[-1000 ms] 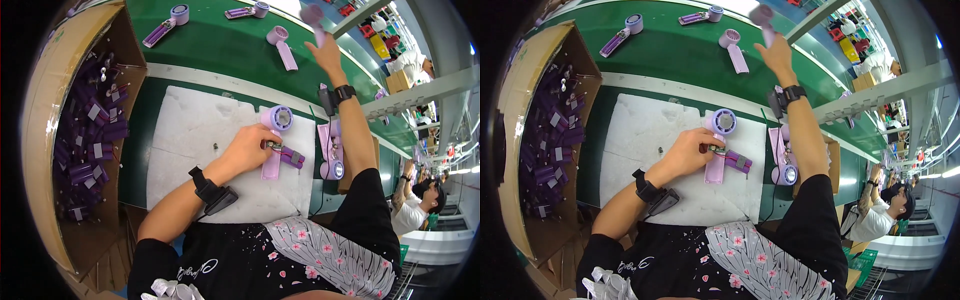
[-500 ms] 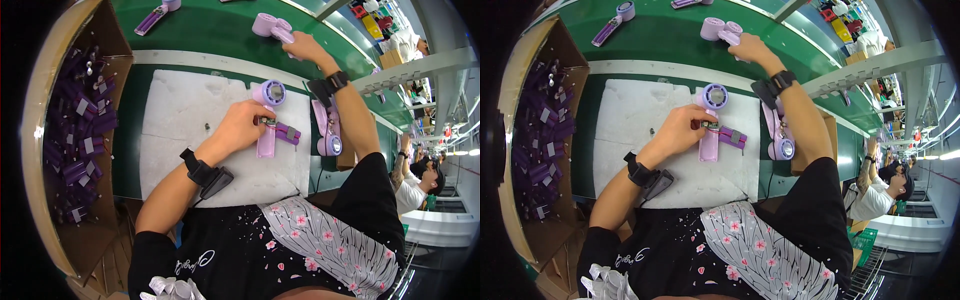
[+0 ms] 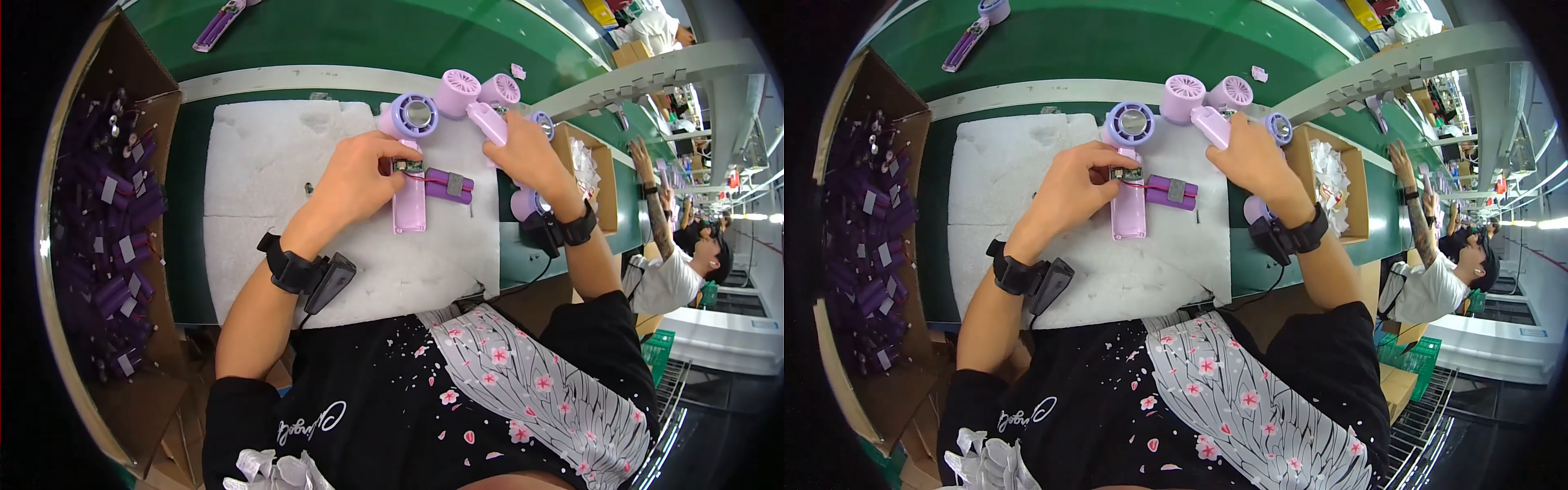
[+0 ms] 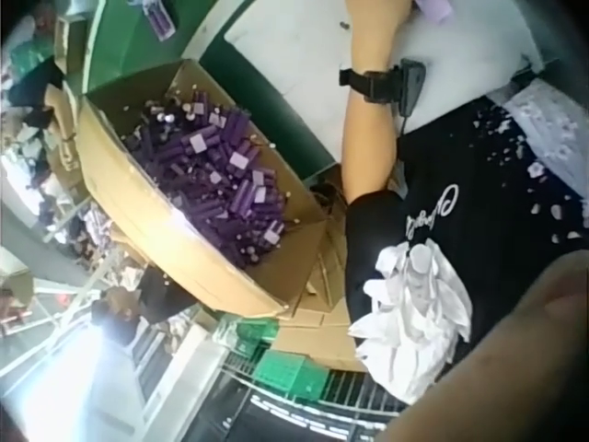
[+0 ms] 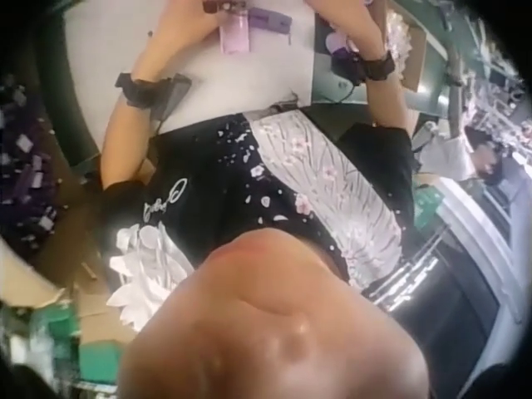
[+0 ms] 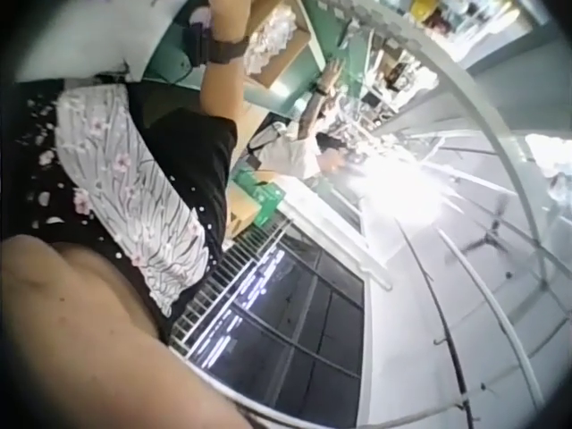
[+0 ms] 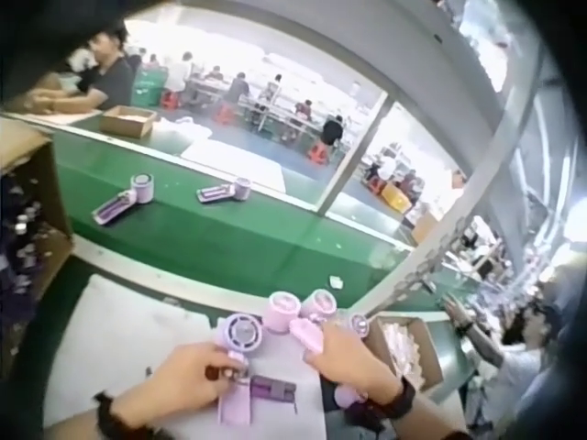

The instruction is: The person picks up a battery and a fan casing, connects the battery wires to a circuit board, and presses the board and battery into the casing. After testing the fan, the person sets the assembly aside and repeats the process with another unit.

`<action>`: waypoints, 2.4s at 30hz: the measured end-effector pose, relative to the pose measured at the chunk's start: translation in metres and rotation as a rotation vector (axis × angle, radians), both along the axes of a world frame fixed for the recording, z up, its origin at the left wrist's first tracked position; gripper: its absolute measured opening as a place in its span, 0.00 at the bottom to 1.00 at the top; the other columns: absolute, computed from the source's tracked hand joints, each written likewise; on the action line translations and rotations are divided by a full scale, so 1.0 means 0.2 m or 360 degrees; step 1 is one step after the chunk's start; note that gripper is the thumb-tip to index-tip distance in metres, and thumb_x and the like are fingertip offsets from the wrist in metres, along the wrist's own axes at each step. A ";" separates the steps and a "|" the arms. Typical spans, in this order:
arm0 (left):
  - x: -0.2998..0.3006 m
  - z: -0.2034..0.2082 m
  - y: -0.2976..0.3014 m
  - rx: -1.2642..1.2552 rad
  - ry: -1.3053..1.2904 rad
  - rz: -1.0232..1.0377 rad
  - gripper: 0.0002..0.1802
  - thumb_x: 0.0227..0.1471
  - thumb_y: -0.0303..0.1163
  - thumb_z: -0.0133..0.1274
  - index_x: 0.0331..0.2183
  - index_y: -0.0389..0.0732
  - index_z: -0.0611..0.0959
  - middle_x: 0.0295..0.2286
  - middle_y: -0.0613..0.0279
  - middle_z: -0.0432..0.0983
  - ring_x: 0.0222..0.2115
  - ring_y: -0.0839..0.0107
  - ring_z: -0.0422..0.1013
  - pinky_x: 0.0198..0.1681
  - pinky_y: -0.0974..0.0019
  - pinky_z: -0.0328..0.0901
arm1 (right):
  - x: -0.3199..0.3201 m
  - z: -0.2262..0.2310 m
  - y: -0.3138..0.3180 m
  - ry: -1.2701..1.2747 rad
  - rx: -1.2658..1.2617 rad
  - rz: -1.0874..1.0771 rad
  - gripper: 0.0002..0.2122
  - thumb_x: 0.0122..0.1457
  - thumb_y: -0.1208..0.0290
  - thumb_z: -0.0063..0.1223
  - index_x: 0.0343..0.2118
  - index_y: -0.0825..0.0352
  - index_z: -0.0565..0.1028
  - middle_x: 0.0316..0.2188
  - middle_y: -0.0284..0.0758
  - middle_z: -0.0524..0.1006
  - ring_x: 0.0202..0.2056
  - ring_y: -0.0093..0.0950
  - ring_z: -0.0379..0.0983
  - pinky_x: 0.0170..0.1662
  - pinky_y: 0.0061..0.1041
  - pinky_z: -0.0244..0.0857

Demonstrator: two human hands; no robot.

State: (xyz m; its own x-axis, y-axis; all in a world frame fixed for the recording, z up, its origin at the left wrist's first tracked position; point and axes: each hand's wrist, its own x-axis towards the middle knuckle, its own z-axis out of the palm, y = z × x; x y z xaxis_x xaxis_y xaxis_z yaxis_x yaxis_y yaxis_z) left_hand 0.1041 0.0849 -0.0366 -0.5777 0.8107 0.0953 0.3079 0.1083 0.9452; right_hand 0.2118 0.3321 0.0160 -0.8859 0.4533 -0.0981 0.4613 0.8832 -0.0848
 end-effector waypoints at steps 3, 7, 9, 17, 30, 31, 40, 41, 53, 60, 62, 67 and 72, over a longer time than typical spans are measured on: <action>-0.01 0.01 -0.01 -0.0080 -0.0033 -0.0004 0.19 0.40 0.18 0.51 0.38 0.37 0.84 0.33 0.61 0.77 0.26 0.73 0.71 0.33 0.71 0.68 | 0.02 0.00 -0.13 0.0044 0.0008 -0.0088 0.23 0.47 0.59 0.59 0.40 0.74 0.71 0.39 0.53 0.74 0.40 0.49 0.73 0.43 0.42 0.66; -0.01 0.02 -0.01 -0.0042 -0.0095 0.0022 0.17 0.40 0.20 0.54 0.37 0.38 0.85 0.31 0.56 0.77 0.27 0.66 0.73 0.35 0.66 0.69 | 0.08 -0.03 -0.14 0.0249 0.0213 0.0085 0.25 0.48 0.61 0.62 0.45 0.73 0.70 0.46 0.50 0.70 0.44 0.46 0.71 0.45 0.41 0.65; -0.02 0.02 -0.02 -0.0031 -0.0058 0.0027 0.18 0.40 0.20 0.54 0.37 0.39 0.85 0.31 0.56 0.77 0.27 0.66 0.73 0.35 0.66 0.69 | 0.09 0.01 -0.19 0.0337 0.0297 0.0201 0.25 0.49 0.62 0.62 0.46 0.72 0.70 0.48 0.49 0.69 0.45 0.45 0.70 0.46 0.40 0.65; -0.04 0.05 -0.03 -0.0134 -0.0068 -0.0006 0.19 0.41 0.19 0.53 0.39 0.39 0.84 0.36 0.58 0.77 0.28 0.72 0.72 0.34 0.71 0.68 | 0.16 0.00 -0.41 0.0528 -0.0521 0.0795 0.21 0.46 0.77 0.63 0.46 0.68 0.72 0.43 0.41 0.73 0.42 0.38 0.71 0.47 0.30 0.66; -0.04 0.04 -0.04 -0.0038 0.0096 0.0056 0.17 0.40 0.22 0.57 0.37 0.42 0.86 0.38 0.55 0.79 0.27 0.67 0.75 0.33 0.67 0.70 | 0.17 0.00 -0.41 -0.0035 -0.2587 -0.0003 0.36 0.49 0.80 0.59 0.62 0.66 0.56 0.42 0.41 0.72 0.45 0.32 0.73 0.45 0.31 0.71; -0.04 0.04 -0.04 -0.0043 0.0092 0.0058 0.17 0.40 0.22 0.57 0.37 0.42 0.86 0.38 0.55 0.79 0.27 0.67 0.75 0.33 0.67 0.70 | 0.19 -0.02 -0.42 0.0048 -0.2751 0.0073 0.37 0.49 0.81 0.59 0.62 0.66 0.54 0.44 0.41 0.71 0.45 0.33 0.73 0.46 0.32 0.71; -0.04 0.03 -0.03 0.0028 0.0460 -0.0001 0.13 0.43 0.26 0.59 0.37 0.41 0.86 0.33 0.52 0.80 0.26 0.59 0.75 0.32 0.65 0.70 | 0.19 0.00 -0.39 0.0006 -0.2800 0.0079 0.42 0.40 0.80 0.66 0.61 0.69 0.56 0.49 0.40 0.66 0.51 0.34 0.68 0.54 0.36 0.65; -0.04 0.03 -0.03 0.0034 0.0469 -0.0001 0.13 0.44 0.26 0.59 0.36 0.41 0.86 0.32 0.52 0.80 0.26 0.57 0.75 0.32 0.64 0.70 | 0.18 0.00 -0.37 0.0004 -0.2803 0.0077 0.42 0.40 0.80 0.66 0.61 0.69 0.56 0.49 0.40 0.66 0.51 0.34 0.68 0.54 0.36 0.65; -0.06 0.06 -0.04 -0.0041 0.0455 -0.0096 0.16 0.45 0.25 0.58 0.40 0.42 0.85 0.37 0.47 0.78 0.30 0.52 0.76 0.34 0.62 0.70 | 0.15 -0.09 -0.41 0.0325 -0.1973 0.0434 0.36 0.34 0.77 0.70 0.52 0.69 0.67 0.48 0.33 0.69 0.51 0.26 0.64 0.54 0.28 0.59; -0.07 0.06 -0.05 -0.0066 0.0440 -0.0162 0.18 0.46 0.23 0.57 0.42 0.44 0.84 0.41 0.44 0.76 0.36 0.50 0.76 0.39 0.60 0.70 | 0.13 -0.13 -0.49 0.0523 -0.1056 0.0776 0.32 0.34 0.72 0.73 0.48 0.68 0.72 0.50 0.38 0.70 0.47 0.30 0.69 0.46 0.27 0.66; -0.07 0.07 -0.05 -0.0107 0.0470 -0.0167 0.18 0.46 0.23 0.56 0.43 0.44 0.83 0.41 0.44 0.76 0.39 0.49 0.75 0.40 0.59 0.70 | 0.15 -0.14 -0.52 0.0579 -0.0997 0.0757 0.31 0.34 0.72 0.73 0.46 0.68 0.73 0.49 0.38 0.71 0.46 0.32 0.70 0.45 0.28 0.67; -0.07 0.08 -0.06 -0.0115 0.0478 -0.0188 0.18 0.47 0.23 0.55 0.43 0.43 0.83 0.41 0.45 0.77 0.39 0.50 0.75 0.40 0.59 0.70 | 0.17 -0.11 -0.56 0.0717 -0.0803 0.0743 0.25 0.36 0.74 0.72 0.41 0.69 0.75 0.47 0.40 0.73 0.45 0.35 0.71 0.45 0.30 0.68; -0.08 0.06 -0.05 -0.0041 0.0546 -0.0209 0.17 0.48 0.23 0.54 0.42 0.42 0.84 0.41 0.47 0.77 0.38 0.50 0.75 0.40 0.60 0.70 | 0.18 -0.13 -0.55 0.0733 -0.0679 0.0793 0.22 0.36 0.74 0.72 0.37 0.68 0.76 0.49 0.42 0.73 0.44 0.37 0.73 0.45 0.31 0.68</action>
State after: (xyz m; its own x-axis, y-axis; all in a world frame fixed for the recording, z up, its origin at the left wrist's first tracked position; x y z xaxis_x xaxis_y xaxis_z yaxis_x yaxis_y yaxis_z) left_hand 0.0883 0.0750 -0.0254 -0.4063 0.8806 0.2441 0.6196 0.0691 0.7819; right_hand 0.2470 0.2228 -0.0095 -0.9680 -0.0002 0.2510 -0.1423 0.8244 -0.5479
